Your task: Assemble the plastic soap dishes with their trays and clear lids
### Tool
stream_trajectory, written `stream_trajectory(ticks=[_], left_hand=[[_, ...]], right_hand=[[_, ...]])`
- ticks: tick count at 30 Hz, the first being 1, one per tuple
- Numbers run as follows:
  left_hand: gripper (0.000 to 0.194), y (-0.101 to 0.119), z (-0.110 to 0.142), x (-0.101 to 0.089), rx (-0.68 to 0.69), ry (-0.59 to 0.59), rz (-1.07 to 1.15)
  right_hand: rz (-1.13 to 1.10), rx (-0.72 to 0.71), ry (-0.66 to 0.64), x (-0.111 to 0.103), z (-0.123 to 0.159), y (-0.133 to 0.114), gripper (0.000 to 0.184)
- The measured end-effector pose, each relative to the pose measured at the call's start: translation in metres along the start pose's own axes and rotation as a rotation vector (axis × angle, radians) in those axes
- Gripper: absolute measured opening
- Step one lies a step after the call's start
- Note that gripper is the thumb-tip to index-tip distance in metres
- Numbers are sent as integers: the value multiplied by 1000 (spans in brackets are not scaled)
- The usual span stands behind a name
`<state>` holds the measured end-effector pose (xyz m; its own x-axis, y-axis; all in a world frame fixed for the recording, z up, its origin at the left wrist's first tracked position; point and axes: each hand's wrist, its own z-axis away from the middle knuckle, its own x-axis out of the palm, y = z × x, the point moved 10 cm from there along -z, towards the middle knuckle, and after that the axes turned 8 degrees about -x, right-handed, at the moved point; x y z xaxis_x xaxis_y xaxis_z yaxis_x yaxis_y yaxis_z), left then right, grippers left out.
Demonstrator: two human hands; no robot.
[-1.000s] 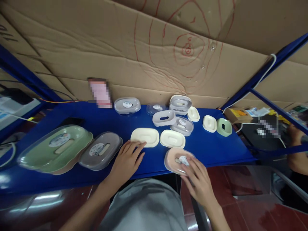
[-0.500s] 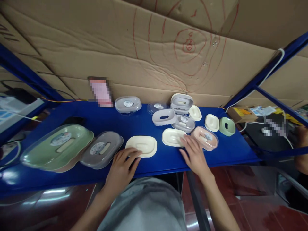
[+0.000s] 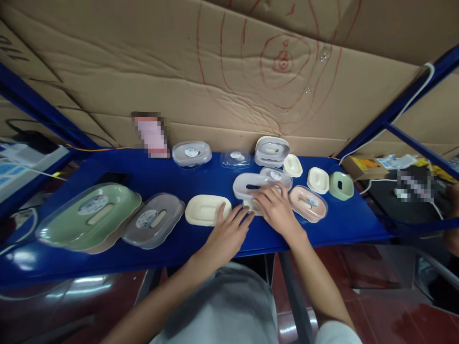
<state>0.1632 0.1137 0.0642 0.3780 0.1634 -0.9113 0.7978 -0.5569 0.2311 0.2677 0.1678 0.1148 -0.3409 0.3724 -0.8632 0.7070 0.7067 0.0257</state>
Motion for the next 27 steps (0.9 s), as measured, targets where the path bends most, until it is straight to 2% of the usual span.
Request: stream_trajectory(ticks=[3,7,12,15,18,21,23,25,27], left_hand=[[30,5,-6,6,33,0,30],[22,2,15,-3,44,65,24],[35,-8,29,-16,-3,131,8],[30,-11,35,-15,26,119,46],[25,-14,47,-14,79,93,85],[25,-22,58,-22,118,74,144],[26,-28,62,-27,130,48,199],[26,-36,64,-32,119,34,231],[25,-43,65,-35,92,38,243]], right_hand=[[-90,73,21,-11,41,-10,31],[-245,146,-36,1,80,-16,36],[-282,94,-53,15,91,-41,33],[-309,49,-78,9,87,-52,32],[-384,8,-142,3,69,-47,30],[-383,10,-103,6,23,-19,33],[-311,6,-108,27,-19,3,37],[-171,20,-192,62,-60,24,45],[-24,114,-278,96,-92,47,59]])
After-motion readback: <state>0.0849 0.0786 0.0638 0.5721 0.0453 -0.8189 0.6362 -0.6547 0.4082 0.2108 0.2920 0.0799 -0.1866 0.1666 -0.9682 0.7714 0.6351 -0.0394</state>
